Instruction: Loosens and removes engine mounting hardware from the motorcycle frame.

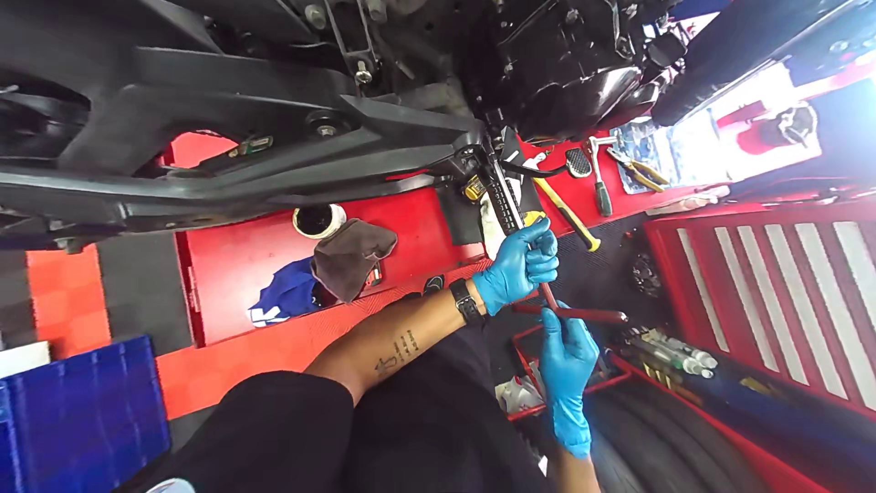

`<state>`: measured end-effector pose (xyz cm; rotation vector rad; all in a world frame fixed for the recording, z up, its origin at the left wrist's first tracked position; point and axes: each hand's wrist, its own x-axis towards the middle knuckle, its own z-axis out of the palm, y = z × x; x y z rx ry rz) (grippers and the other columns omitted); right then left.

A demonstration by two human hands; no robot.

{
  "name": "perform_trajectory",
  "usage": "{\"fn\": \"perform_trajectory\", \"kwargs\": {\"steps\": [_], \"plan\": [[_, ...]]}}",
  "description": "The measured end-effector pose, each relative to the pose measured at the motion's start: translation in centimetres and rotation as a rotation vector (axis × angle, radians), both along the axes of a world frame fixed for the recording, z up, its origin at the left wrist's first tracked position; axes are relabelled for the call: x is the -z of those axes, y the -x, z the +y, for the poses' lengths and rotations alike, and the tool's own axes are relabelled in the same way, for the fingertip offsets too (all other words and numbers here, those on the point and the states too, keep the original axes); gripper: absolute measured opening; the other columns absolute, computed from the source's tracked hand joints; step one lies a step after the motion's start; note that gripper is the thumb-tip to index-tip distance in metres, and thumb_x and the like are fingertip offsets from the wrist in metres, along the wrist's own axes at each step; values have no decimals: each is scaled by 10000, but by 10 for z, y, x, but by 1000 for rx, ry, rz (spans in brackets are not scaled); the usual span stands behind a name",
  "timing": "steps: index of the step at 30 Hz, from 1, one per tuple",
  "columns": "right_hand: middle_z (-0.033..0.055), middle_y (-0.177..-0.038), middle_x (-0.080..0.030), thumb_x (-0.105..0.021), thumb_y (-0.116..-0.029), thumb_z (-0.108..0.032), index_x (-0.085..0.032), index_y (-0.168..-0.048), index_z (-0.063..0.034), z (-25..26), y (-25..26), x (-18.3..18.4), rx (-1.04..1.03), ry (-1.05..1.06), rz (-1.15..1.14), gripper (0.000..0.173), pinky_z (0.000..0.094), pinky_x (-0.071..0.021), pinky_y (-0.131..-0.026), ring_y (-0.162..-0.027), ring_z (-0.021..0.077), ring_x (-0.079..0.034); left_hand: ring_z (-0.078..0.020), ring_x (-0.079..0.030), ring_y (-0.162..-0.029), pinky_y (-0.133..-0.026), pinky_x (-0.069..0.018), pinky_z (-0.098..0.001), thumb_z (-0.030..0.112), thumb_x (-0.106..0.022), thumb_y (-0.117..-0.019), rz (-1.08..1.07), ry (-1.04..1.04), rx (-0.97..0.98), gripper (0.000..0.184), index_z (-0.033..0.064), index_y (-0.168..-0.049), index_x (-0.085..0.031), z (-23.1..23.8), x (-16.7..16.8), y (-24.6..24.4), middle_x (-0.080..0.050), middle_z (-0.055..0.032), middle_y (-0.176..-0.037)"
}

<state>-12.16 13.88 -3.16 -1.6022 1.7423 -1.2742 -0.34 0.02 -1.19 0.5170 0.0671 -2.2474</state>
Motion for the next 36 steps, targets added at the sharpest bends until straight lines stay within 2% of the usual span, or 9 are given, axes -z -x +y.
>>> {"fn": "perform_trajectory", "kwargs": {"steps": [4, 6, 9, 12, 15, 21, 25, 29, 36], "plan": [[171, -991, -752, -668, -961, -152, -751, -972, 66, -2, -6, 4, 73, 82, 196, 233, 273, -555, -927, -978, 175, -722, -42, -290, -350, -358, -246, -179, 315, -285, -1114, -21, -27, 10, 512, 173, -641, -418, -1, -1, -2, -328, 71, -463], [35, -879, -740, -638, -958, -80, -735, -971, 40, -2, -13, -5, 87, -74, -152, 155, 154, -568, -778, -805, 25, -695, -41, -310, -355, -364, -271, -178, 327, -274, -1118, 2, 6, 35, 524, 166, -647, -438, -1, 1, -3, -342, 70, -463], [34, -689, -702, -440, -1083, -179, -703, -1029, -24, 3, -18, -19, 34, -405, -958, 310, 249, -571, -512, -532, 88, -645, -40, -302, -357, -366, -263, -182, 326, -259, -1118, -19, 20, 87, 530, 169, -638, -421, 3, 2, -5, -333, 69, -461], [66, -992, -734, -550, -1023, -104, -642, -1237, 53, 10, -17, -20, 149, -255, -326, 282, 205, -598, -765, -823, 64, -705, -47, -291, -349, -355, -246, -185, 336, -266, -1120, -63, -15, 65, 536, 166, -632, -410, 1, -1, -3, -328, 63, -457], [306, -1237, -648, -661, -963, -243, -475, -1399, 178, 12, -9, -14, 177, -86, 315, 634, 365, -538, -996, -1092, 290, -688, -49, -302, -349, -353, -252, -183, 338, -270, -1122, -52, -18, 37, 536, 165, -633, -404, -1, 0, -2, -338, 58, -462], [295, -1210, -647, -713, -926, -220, -447, -1405, 182, 15, -8, -25, 197, -15, 385, 680, 342, -533, -996, -1097, 279, -674, -48, -294, -345, -352, -248, -185, 341, -266, -1122, -87, -41, 36, 539, 159, -635, -407, -1, -3, -2, -328, 59, -455], [257, -1049, -734, -624, -1002, -169, -713, -1147, 114, 3, -7, -12, 167, 70, 427, 330, 334, -570, -904, -971, 283, -733, -45, -296, -347, -357, -256, -182, 338, -274, -1120, -50, -11, 57, 534, 169, -631, -406, 1, -1, -3, -324, 65, -456], [62, -888, -749, -546, -1022, -118, -743, -1034, 56, -6, -6, 0, 137, -74, 24, 262, 195, -594, -729, -758, 45, -704, -41, -296, -351, -359, -260, -183, 321, -278, -1115, 7, -1, 76, 526, 185, -621, -396, 11, 4, 1, -329, 68, -459], [5, -813, -725, -504, -1063, -149, -745, -1208, -114, 25, -11, -5, -327, -211, -570, 284, 254, -585, -647, -675, 94, -657, -34, -291, -349, -349, -244, -179, 339, -242, -1125, -18, 33, 52, 541, 182, -632, -402, 5, 3, -4, -326, 75, -458]]}}
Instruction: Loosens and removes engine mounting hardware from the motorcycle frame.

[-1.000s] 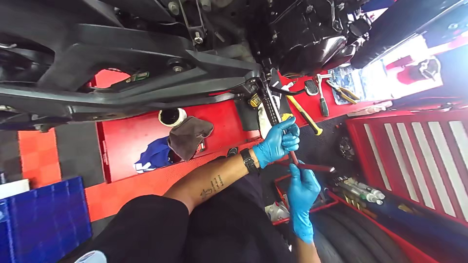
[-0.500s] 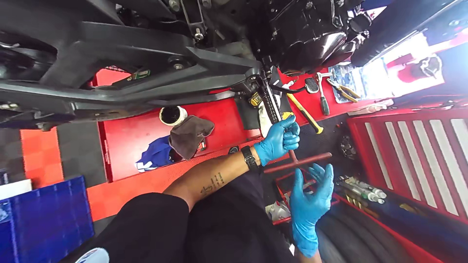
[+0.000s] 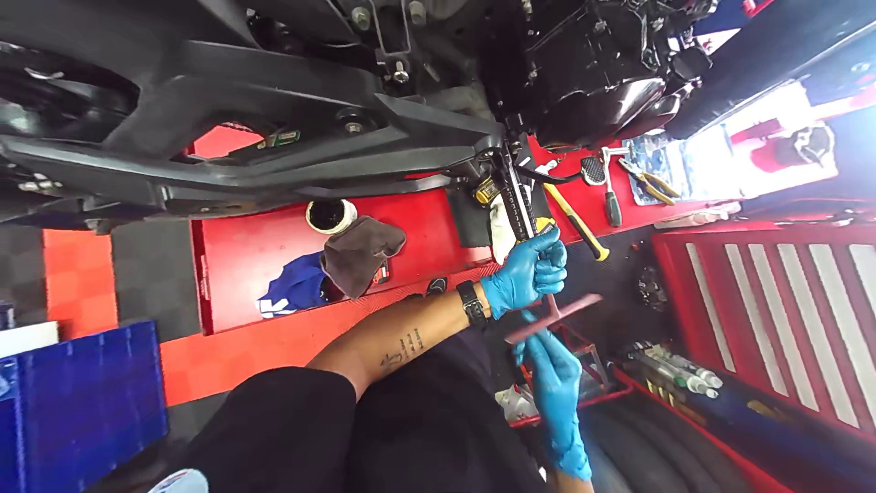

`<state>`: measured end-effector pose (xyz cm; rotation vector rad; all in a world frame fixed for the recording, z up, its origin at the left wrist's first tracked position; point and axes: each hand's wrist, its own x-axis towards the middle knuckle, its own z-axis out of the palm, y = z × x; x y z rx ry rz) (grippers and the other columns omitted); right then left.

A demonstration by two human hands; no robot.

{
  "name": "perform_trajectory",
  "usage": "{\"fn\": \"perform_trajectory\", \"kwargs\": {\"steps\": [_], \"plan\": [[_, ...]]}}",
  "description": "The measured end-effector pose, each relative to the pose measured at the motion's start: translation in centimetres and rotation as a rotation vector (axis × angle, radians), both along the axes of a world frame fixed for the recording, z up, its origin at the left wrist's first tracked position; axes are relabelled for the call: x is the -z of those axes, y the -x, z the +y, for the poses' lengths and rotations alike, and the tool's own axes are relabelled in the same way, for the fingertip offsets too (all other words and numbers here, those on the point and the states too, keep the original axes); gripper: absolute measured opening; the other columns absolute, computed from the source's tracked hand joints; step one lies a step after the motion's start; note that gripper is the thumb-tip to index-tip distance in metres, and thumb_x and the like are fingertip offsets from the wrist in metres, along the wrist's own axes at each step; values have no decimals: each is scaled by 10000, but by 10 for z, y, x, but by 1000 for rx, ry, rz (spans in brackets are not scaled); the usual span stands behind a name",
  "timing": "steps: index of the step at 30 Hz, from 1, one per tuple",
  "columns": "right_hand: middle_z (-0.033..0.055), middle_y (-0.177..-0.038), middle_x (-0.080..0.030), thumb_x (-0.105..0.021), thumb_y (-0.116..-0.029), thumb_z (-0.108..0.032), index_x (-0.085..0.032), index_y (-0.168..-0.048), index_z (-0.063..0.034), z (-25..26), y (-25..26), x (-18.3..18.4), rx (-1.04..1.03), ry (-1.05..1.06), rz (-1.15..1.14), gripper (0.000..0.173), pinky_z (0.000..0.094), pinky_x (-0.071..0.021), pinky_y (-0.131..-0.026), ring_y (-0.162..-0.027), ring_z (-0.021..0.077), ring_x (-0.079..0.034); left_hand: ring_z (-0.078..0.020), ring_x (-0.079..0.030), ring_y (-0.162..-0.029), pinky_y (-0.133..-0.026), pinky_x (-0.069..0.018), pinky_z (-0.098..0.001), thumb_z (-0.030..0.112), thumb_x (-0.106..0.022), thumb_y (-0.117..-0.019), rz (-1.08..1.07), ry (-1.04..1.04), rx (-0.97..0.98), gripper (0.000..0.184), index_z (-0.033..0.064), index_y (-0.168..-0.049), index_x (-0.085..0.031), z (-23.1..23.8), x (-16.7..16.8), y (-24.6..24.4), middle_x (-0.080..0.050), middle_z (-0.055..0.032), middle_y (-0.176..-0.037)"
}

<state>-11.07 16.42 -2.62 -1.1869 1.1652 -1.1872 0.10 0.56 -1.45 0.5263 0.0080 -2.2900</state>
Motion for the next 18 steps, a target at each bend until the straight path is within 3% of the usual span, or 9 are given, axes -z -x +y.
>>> {"fn": "perform_trajectory", "kwargs": {"steps": [2, 3, 4, 6, 8, 11, 13, 16, 18], "plan": [[-26, -830, -732, -532, -1061, -200, -711, -1297, -202, -10, 2, -21, 40, 75, 17, 296, 238, -583, -642, -679, 72, -662, -33, -293, -347, -346, -246, -176, 333, -245, -1125, -1, -5, -16, 544, 176, -630, -405, -2, 0, -1, -332, 71, -455], [-41, -832, -736, -523, -1060, -190, -665, -1364, -188, -17, 10, -24, 123, 75, 42, 336, 239, -583, -634, -673, 68, -665, -35, -291, -345, -347, -243, -178, 329, -250, -1125, -4, -15, -19, 545, 174, -626, -405, -2, 0, -1, -331, 69, -452], [-47, -814, -722, -482, -1052, -137, -603, -1409, -95, -24, 20, -17, 210, 60, 75, 379, 239, -570, -611, -650, 64, -649, -36, -288, -343, -345, -242, -179, 326, -256, -1125, -2, -21, -19, 546, 171, -624, -406, -2, 0, 0, -328, 67, -450], [-31, -808, -698, -456, -1012, -60, -591, -1358, 31, -23, 30, 17, 251, -53, 169, 382, 240, -564, -594, -629, 56, -627, -37, -277, -340, -341, -229, -180, 332, -264, -1123, -5, -32, -11, 544, 173, -621, -401, -3, -3, -2, -319, 69, -452], [-25, -777, -702, -491, -1001, -73, -702, -1156, -33, -7, 12, 31, 117, -105, 151, 265, 247, -557, -609, -638, 63, -627, -34, -275, -343, -342, -225, -177, 340, -264, -1124, -6, -21, -3, 536, 178, -632, -401, -5, -3, -4, -323, 73, -462], [-38, -818, -728, -529, -1055, -177, -710, -1285, -137, -2, 3, -5, 81, 6, 29, 295, 230, -575, -634, -666, 60, -650, -32, -287, -346, -346, -240, -174, 329, -243, -1126, 0, -9, -15, 548, 176, -625, -406, -2, -1, -3, -334, 70, -457], [-41, -816, -708, -468, -1046, -107, -604, -1390, -28, -15, 19, -1, 208, 28, 98, 379, 239, -565, -626, -658, 60, -634, -35, -292, -346, -348, -245, -178, 330, -234, -1127, -1, -4, -26, 557, 170, -625, -413, -3, -2, -1, -337, 67, -453], [-20, -796, -711, -489, -1016, -78, -661, -1222, 16, -4, 7, 19, 136, -92, 170, 285, 238, -574, -619, -649, 57, -644, -33, -284, -342, -347, -238, -178, 344, -249, -1124, -13, -6, -27, 553, 175, -625, -415, -6, -4, 0, -331, 75, -455], [4, -834, -730, -513, -1058, -135, -663, -1329, -50, 4, -5, -3, 40, -34, 40, 321, 244, -587, -634, -669, 83, -658, -34, -288, -345, -348, -241, -178, 335, -245, -1124, -2, -4, -36, 554, 173, -622, -415, -4, 0, -1, -333, 74, -455]]}}
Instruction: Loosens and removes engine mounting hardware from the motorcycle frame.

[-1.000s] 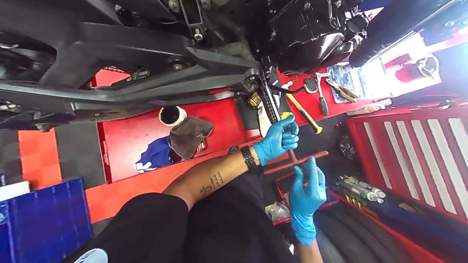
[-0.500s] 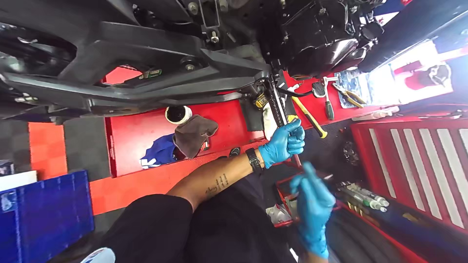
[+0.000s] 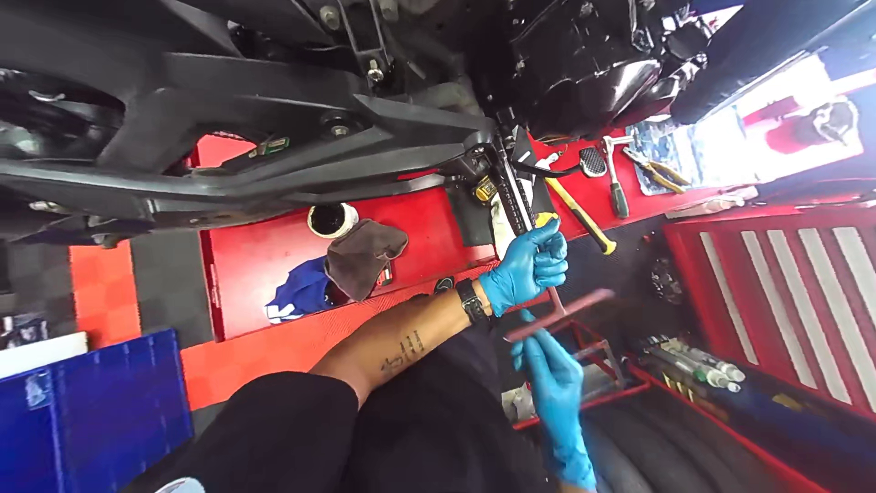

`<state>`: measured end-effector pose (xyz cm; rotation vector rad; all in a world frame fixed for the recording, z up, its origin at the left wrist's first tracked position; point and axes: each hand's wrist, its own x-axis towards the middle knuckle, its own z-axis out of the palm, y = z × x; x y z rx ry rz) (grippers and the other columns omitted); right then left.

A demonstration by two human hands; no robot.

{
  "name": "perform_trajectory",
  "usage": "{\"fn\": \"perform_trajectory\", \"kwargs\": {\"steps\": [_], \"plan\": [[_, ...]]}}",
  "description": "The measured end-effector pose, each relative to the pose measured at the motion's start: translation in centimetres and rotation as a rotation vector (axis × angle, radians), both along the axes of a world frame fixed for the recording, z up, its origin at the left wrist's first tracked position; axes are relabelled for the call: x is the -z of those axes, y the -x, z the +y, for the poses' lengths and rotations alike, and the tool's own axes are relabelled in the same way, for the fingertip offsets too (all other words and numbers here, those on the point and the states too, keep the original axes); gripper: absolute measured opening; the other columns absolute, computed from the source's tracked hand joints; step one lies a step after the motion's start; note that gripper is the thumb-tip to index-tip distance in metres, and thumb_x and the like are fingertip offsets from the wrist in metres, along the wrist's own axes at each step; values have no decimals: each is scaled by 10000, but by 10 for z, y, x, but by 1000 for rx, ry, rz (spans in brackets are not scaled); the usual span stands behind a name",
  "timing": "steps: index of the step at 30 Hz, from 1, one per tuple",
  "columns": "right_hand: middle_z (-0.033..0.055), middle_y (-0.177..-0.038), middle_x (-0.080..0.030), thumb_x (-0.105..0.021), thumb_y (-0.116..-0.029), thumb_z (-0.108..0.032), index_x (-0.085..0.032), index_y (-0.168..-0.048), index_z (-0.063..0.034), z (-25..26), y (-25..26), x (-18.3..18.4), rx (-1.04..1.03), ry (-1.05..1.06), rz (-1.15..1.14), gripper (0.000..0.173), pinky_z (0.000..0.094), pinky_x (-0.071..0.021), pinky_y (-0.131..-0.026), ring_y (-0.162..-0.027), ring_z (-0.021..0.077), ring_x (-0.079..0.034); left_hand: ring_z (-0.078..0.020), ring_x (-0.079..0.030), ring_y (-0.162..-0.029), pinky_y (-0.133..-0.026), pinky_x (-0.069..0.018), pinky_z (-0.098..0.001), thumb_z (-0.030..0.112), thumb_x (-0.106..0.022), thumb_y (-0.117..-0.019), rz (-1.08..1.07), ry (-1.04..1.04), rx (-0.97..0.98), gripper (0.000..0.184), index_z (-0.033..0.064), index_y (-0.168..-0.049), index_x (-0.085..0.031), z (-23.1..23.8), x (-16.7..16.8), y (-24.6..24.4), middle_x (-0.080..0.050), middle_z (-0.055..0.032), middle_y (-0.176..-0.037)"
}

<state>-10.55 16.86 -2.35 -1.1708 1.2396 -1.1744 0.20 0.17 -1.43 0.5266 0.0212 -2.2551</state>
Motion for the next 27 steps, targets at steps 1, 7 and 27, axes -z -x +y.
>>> {"fn": "perform_trajectory", "kwargs": {"steps": [1, 7, 27], "plan": [[-9, -873, -741, -529, -1067, -186, -655, -1366, -138, -1, 3, -14, 30, 50, -13, 328, 254, -599, -664, -707, 89, -678, -33, -288, -345, -348, -242, -177, 329, -241, -1124, 2, -3, 0, 555, 173, -619, -411, 2, 1, 1, -334, 72, -455], [323, -1295, -623, -650, -922, -197, -530, -1398, 129, -17, 17, -4, 227, 185, 954, 590, 502, -489, -1041, -1195, 428, -624, -41, -285, -338, -344, -240, -180, 338, -266, -1122, -14, -35, 7, 545, 172, -621, -403, 0, -4, 1, -329, 67, -456], [101, -884, -749, -566, -1001, -215, -752, -1024, 15, -22, -7, -6, 394, -5, 622, 296, 334, -580, -750, -801, 180, -714, -38, -301, -340, -351, -254, -179, 328, -269, -1120, -11, -15, -46, 532, 173, -637, -429, 2, -4, 3, -333, 76, -454]]}}
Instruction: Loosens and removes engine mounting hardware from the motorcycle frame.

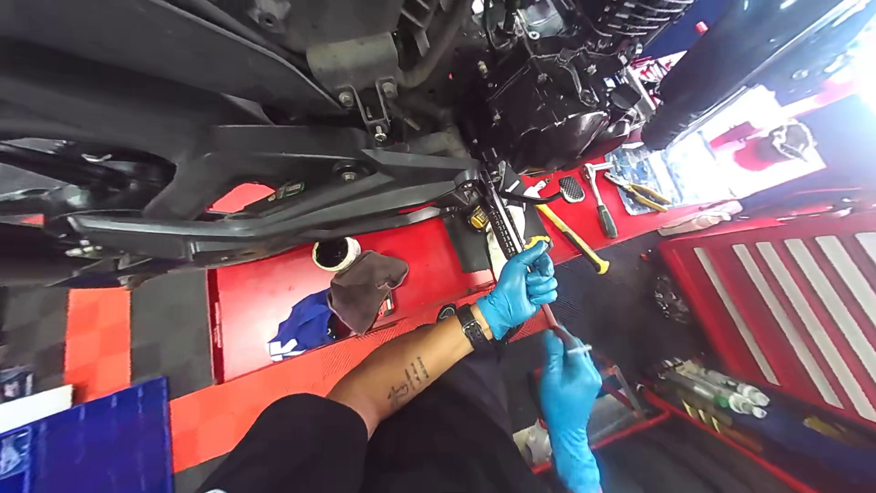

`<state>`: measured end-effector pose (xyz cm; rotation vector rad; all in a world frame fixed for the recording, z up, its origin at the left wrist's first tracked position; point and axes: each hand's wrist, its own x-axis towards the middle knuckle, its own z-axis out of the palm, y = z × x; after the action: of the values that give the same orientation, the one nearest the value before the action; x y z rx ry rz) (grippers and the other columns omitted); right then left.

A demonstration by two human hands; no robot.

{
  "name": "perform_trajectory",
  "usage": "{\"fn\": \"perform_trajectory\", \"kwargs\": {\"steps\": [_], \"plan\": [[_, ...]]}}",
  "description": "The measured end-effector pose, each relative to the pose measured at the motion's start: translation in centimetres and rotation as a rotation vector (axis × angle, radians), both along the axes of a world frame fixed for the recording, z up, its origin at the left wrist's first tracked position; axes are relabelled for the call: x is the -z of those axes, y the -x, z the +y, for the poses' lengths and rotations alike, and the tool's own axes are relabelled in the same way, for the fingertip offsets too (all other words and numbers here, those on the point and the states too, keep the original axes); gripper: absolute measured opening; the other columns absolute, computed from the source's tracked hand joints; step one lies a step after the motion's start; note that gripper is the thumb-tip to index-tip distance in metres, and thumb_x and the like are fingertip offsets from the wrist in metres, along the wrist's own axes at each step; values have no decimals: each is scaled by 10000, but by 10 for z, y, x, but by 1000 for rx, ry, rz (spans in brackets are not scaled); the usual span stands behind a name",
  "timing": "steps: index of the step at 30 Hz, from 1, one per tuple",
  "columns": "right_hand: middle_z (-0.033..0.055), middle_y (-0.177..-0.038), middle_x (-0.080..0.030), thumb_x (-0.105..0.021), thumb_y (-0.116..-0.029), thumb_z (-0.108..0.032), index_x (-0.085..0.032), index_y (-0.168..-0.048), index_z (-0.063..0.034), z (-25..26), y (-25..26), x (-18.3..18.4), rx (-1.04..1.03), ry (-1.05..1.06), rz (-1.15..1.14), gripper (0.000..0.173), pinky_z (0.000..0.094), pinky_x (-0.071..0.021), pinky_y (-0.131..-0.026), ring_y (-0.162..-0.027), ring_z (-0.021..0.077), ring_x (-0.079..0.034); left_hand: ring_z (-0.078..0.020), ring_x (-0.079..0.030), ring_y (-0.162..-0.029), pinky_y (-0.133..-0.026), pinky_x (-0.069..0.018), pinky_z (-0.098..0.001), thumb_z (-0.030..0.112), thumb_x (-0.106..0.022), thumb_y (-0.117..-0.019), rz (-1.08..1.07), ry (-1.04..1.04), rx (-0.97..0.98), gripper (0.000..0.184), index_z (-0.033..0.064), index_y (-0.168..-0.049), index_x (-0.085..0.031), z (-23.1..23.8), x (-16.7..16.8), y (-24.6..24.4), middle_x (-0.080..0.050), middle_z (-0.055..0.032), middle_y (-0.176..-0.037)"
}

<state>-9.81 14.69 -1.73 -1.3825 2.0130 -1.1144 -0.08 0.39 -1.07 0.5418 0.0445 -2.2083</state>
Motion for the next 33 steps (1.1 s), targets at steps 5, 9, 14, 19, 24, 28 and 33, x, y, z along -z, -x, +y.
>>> {"fn": "perform_trajectory", "kwargs": {"steps": [5, 9, 14, 19, 24, 28, 33], "plan": [[14, -723, -707, -412, -1078, -149, -714, -949, -30, -2, 6, -14, 56, -160, -679, 349, 221, -557, -548, -582, 65, -643, -34, -293, -339, -350, -248, -178, 317, -285, -1119, -1, -19, 1, 528, 172, -630, -424, -1, 0, 1, -327, 77, -452], [44, -877, -742, -609, -983, -228, -732, -1033, 0, 0, 5, -6, 16, -95, -240, 264, 261, -594, -729, -767, 79, -705, -36, -295, -343, -354, -254, -178, 323, -285, -1120, -13, -5, 2, 519, 171, -647, -436, 0, 0, 0, -328, 77, -455], [8, -626, -652, -344, -1117, -236, -670, -829, -60, -10, 1, -14, 92, -166, -874, 469, 221, -528, -505, -519, 73, -604, -30, -293, -341, -352, -250, -175, 313, -289, -1118, -5, -14, -2, 517, 174, -641, -433, 0, -1, 2, -326, 83, -454], [191, -1066, -740, -615, -934, -265, -686, -1228, 87, 2, 8, 6, -57, 12, 171, 464, 417, -575, -862, -948, 258, -721, -37, -296, -347, -356, -254, -176, 322, -286, -1118, 5, -14, -1, 514, 175, -650, -438, -1, -1, 0, -341, 78, -467], [-23, -698, -697, -482, -1061, -192, -729, -876, -24, -5, 12, -19, -2, -76, -314, 351, 220, -576, -587, -603, 40, -653, -37, -296, -344, -355, -253, -178, 326, -271, -1122, -3, -7, -2, 530, 172, -641, -435, -1, 0, 2, -333, 79, -459], [154, -994, -725, -562, -944, -250, -733, -1035, 4, -2, 26, -15, -122, 10, 327, 319, 444, -574, -831, -949, 288, -702, -39, -304, -340, -351, -260, -179, 326, -278, -1120, -3, -12, -7, 527, 170, -642, -436, -3, -2, 3, -335, 75, -455], [190, -1110, -716, -650, -875, -238, -707, -1166, 25, -27, 13, -2, -242, 3, 262, 396, 484, -544, -954, -1071, 332, -688, -39, -317, -351, -364, -274, -175, 334, -281, -1120, -54, -1, 25, 514, 157, -671, -456, -1, -2, 3, -348, 76, -466]]}}
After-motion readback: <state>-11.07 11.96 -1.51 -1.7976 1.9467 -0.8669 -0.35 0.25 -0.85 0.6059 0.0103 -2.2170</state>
